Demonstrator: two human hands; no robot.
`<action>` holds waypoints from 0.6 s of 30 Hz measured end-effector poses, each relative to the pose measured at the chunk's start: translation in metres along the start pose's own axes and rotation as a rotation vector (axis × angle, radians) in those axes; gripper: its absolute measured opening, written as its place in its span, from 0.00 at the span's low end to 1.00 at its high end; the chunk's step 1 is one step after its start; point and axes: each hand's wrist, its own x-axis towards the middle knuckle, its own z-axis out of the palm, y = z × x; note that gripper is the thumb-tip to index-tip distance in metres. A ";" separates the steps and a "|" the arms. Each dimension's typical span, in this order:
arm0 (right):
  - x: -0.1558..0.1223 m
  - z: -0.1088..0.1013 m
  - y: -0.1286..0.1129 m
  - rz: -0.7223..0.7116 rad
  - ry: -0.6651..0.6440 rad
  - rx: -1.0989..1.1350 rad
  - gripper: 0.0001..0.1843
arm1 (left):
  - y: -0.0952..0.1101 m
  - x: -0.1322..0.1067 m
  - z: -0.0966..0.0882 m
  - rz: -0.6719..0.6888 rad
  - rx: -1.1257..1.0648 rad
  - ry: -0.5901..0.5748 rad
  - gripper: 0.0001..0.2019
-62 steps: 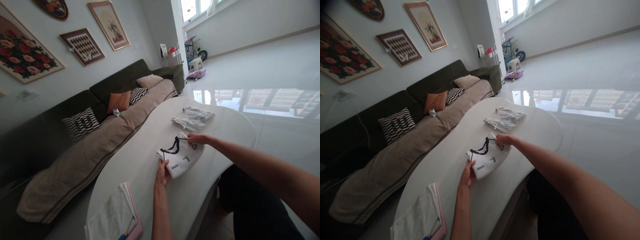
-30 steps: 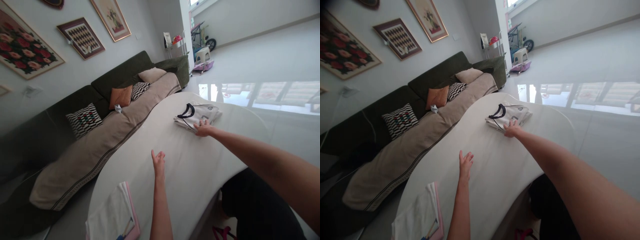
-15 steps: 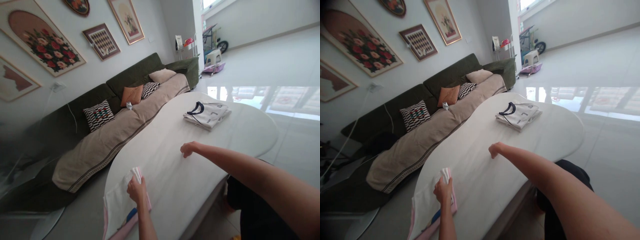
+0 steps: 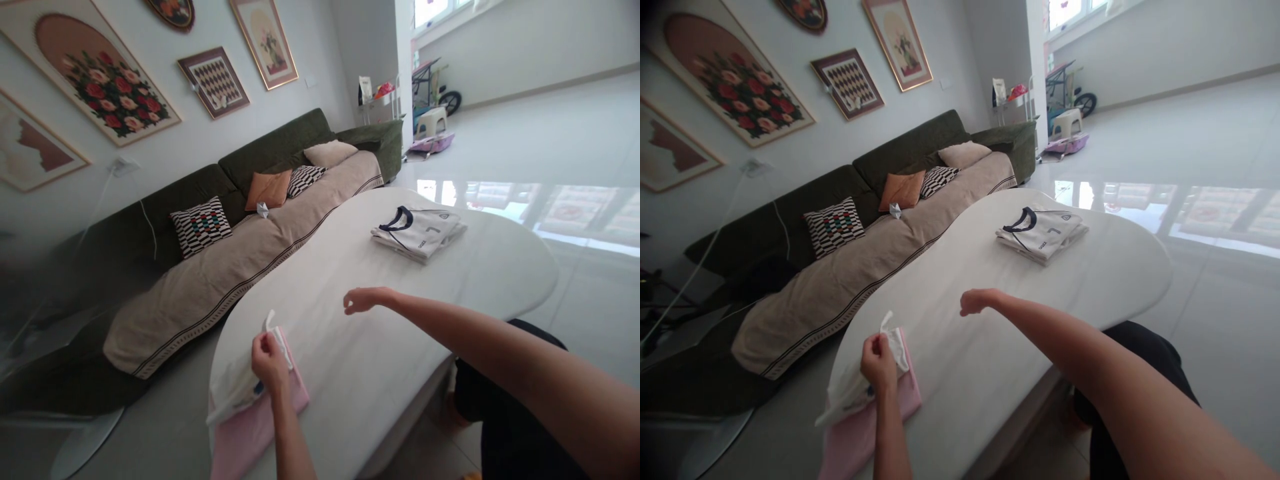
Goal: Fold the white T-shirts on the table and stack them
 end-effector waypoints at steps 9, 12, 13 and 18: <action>0.006 -0.025 -0.039 -0.200 0.177 0.464 0.11 | 0.087 -0.049 0.039 0.511 -0.388 -0.648 0.10; -0.010 -0.049 -0.037 -0.265 0.131 0.517 0.10 | 0.097 -0.024 0.035 0.476 -0.508 -0.483 0.18; -0.018 -0.057 -0.038 -0.293 0.095 0.528 0.10 | 0.101 -0.015 0.033 0.476 -0.543 -0.476 0.23; -0.059 -0.088 -0.052 -0.471 0.049 0.554 0.07 | 0.120 0.002 0.025 0.551 -0.665 -0.804 0.26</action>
